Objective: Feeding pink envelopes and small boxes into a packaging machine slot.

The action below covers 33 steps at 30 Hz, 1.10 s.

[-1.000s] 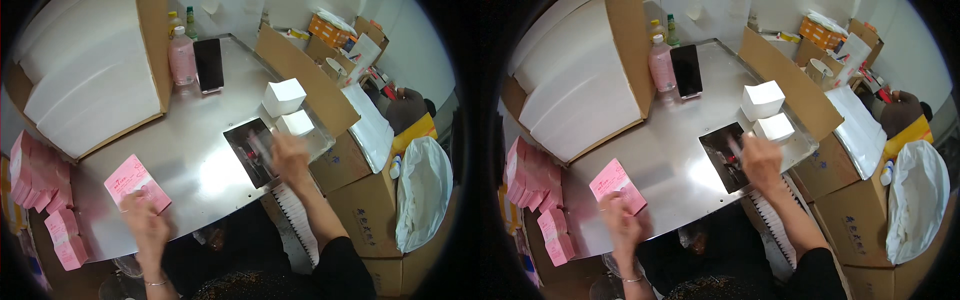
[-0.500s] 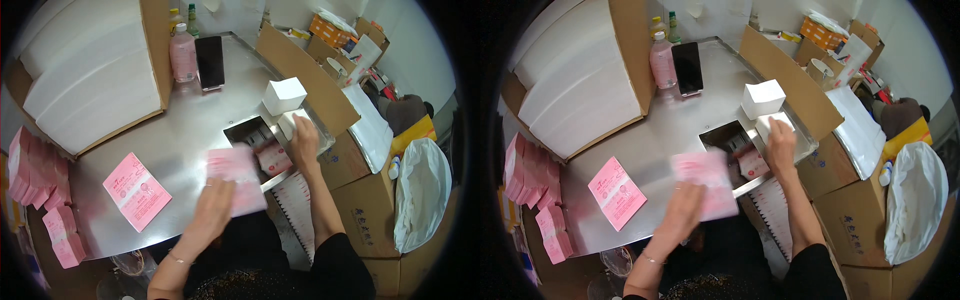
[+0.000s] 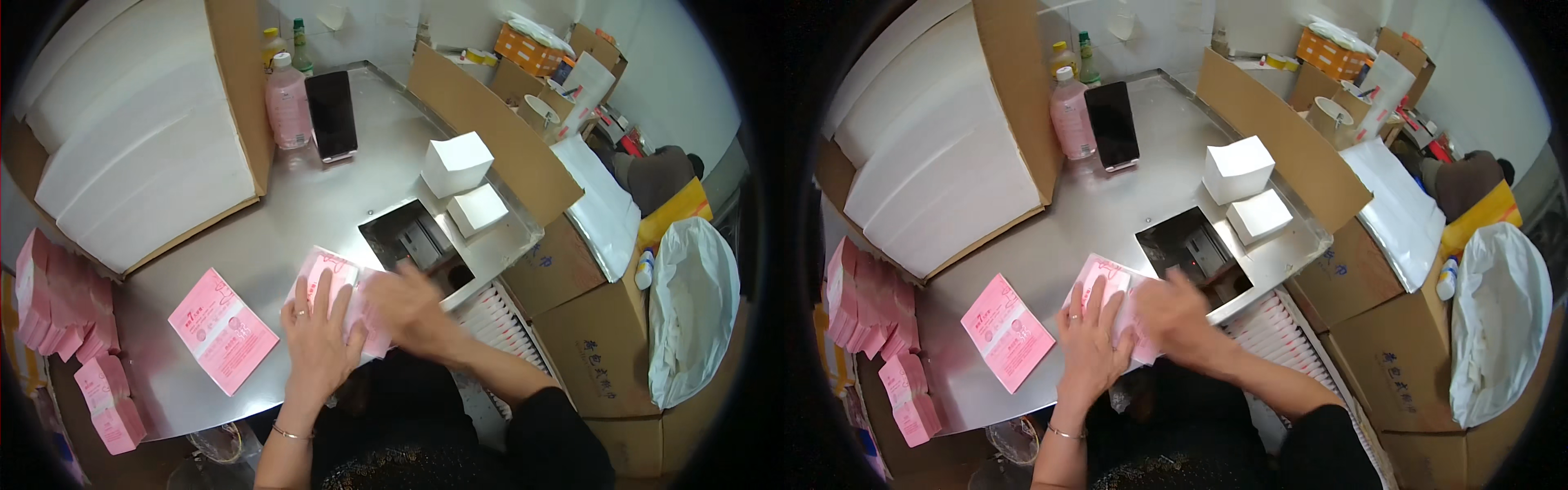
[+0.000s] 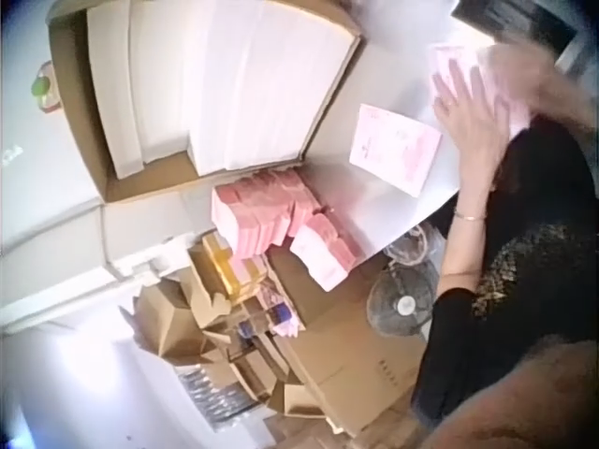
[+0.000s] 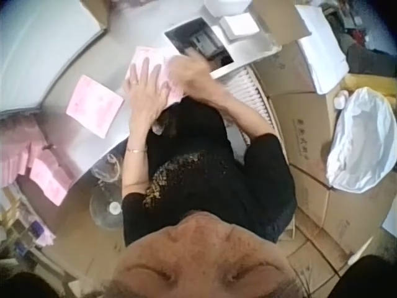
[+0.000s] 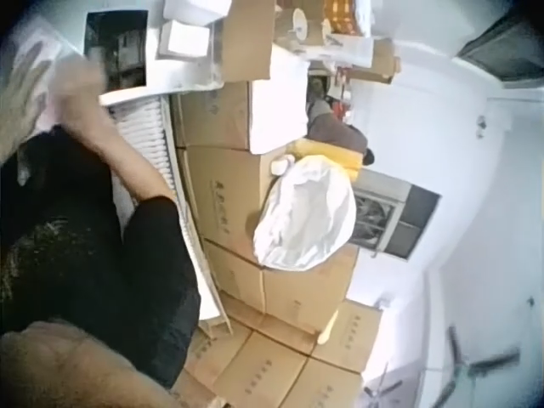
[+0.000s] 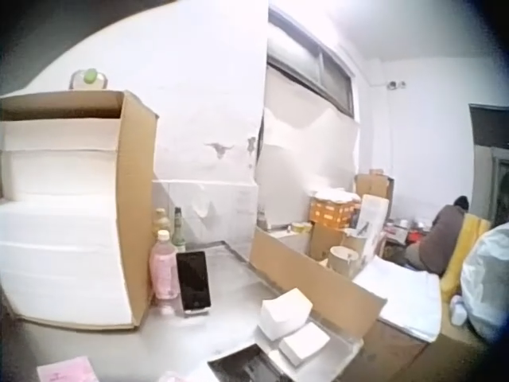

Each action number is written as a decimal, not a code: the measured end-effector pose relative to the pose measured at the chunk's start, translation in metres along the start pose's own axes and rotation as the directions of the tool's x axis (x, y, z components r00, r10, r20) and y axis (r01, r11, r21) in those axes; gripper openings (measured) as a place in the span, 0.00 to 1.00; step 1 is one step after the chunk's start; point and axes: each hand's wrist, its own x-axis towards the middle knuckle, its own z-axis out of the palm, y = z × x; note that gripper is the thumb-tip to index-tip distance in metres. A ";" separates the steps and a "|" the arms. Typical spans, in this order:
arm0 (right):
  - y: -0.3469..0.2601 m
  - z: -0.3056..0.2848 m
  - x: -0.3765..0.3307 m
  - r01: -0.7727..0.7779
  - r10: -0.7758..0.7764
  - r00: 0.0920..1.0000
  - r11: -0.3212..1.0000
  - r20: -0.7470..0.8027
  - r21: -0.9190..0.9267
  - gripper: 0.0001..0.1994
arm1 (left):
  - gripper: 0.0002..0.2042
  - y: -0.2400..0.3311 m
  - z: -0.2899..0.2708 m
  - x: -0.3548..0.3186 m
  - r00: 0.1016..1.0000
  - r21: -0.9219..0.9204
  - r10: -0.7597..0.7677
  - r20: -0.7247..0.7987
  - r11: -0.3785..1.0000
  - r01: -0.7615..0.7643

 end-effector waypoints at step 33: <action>0.068 0.045 0.018 -0.293 0.300 0.951 0.952 -0.078 0.085 0.10 | 0.35 0.003 -0.044 -0.005 0.987 -0.157 -0.046 0.152 0.985 0.070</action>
